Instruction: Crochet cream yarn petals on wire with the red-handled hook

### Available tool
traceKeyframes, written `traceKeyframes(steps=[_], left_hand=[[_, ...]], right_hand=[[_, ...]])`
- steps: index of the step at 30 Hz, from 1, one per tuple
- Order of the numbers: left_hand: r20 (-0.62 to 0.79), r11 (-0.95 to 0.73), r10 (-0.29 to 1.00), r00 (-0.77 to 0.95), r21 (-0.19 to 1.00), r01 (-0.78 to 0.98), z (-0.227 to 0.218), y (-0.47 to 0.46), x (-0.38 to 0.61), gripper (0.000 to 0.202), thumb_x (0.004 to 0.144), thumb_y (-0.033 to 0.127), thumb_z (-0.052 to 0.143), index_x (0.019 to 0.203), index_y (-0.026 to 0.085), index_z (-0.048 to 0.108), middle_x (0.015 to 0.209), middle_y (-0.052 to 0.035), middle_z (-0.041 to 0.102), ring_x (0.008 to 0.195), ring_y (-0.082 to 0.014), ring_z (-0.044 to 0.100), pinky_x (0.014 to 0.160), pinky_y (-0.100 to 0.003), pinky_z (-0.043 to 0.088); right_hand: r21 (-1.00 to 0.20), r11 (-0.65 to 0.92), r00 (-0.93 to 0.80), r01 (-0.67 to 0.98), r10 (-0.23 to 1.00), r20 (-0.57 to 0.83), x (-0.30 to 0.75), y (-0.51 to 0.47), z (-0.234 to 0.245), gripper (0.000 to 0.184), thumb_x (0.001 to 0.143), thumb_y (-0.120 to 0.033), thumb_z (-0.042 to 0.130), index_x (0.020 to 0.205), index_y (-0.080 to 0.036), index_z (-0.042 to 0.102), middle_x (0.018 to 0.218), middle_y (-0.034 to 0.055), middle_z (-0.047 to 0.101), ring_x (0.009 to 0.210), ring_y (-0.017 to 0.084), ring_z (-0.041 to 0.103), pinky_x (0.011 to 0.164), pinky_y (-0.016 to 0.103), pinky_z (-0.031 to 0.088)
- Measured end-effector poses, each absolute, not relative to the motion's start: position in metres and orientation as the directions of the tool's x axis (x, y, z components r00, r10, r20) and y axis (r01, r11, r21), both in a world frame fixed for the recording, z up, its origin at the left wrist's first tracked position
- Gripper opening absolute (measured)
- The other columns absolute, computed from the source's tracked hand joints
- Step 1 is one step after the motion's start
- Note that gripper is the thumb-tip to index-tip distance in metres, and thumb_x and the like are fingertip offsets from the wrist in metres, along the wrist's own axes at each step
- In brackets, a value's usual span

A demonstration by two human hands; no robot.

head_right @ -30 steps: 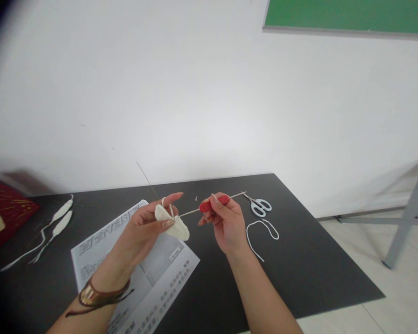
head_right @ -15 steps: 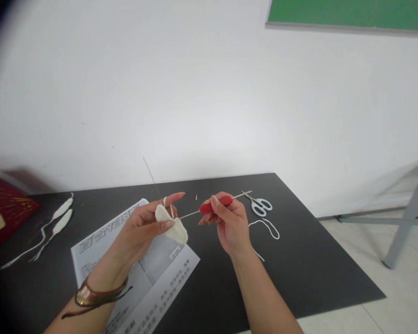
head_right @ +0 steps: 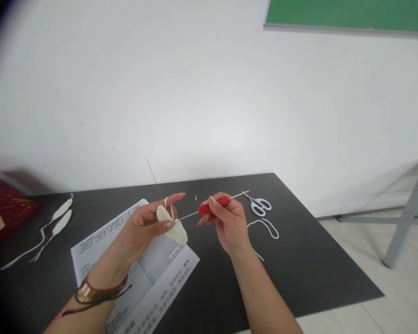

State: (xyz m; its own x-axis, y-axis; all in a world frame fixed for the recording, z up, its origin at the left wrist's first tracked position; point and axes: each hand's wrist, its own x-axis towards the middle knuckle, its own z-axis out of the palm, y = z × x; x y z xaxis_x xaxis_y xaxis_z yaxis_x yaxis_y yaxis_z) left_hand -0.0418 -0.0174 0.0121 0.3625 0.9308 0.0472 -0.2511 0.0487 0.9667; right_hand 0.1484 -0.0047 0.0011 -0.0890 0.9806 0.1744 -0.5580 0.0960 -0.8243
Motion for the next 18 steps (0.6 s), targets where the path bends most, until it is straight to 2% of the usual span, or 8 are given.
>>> traceKeyframes(steps=[7, 12, 18], left_hand=[[0.06, -0.013, 0.951, 0.302, 0.988, -0.155, 0.013, -0.016, -0.039, 0.051, 0.075, 0.022, 0.068, 0.124, 0.024, 0.056, 0.075, 0.001, 0.055, 0.069, -0.0106, 0.049, 0.069, -0.023, 0.04], [0.148, -0.118, 0.956, 0.252, 0.984, -0.133, 0.013, -0.015, -0.037, 0.057, 0.074, 0.021, 0.069, 0.128, 0.026, 0.052, 0.076, 0.0012, 0.054, 0.071, -0.0115, 0.049, 0.071, -0.024, 0.041], [0.168, -0.16, 0.983, 0.07, 0.981, -0.105, 0.012, -0.013, -0.032, 0.054, 0.071, 0.023, 0.072, 0.123, 0.024, 0.058, 0.077, 0.0012, 0.055, 0.069, -0.0108, 0.049, 0.068, -0.023, 0.042]], right_hand=[[-0.822, 0.076, -0.076, -0.564, 0.987, 0.143, 0.148, -0.002, -0.003, 0.015, 0.079, -0.026, 0.065, 0.071, -0.014, 0.067, 0.052, -0.0019, 0.06, 0.042, 0.008, 0.053, 0.046, 0.021, 0.054], [-0.757, -0.08, -0.145, -0.648, 0.989, 0.019, 0.14, 0.003, -0.008, 0.015, 0.077, -0.027, 0.067, 0.073, -0.013, 0.068, 0.051, -0.0028, 0.057, 0.041, 0.006, 0.048, 0.041, 0.019, 0.053], [-0.689, -0.214, -0.242, -0.692, 0.969, -0.058, 0.131, 0.002, -0.011, 0.016, 0.078, -0.028, 0.066, 0.075, -0.012, 0.068, 0.057, -0.0021, 0.059, 0.045, 0.005, 0.05, 0.042, 0.016, 0.054]])
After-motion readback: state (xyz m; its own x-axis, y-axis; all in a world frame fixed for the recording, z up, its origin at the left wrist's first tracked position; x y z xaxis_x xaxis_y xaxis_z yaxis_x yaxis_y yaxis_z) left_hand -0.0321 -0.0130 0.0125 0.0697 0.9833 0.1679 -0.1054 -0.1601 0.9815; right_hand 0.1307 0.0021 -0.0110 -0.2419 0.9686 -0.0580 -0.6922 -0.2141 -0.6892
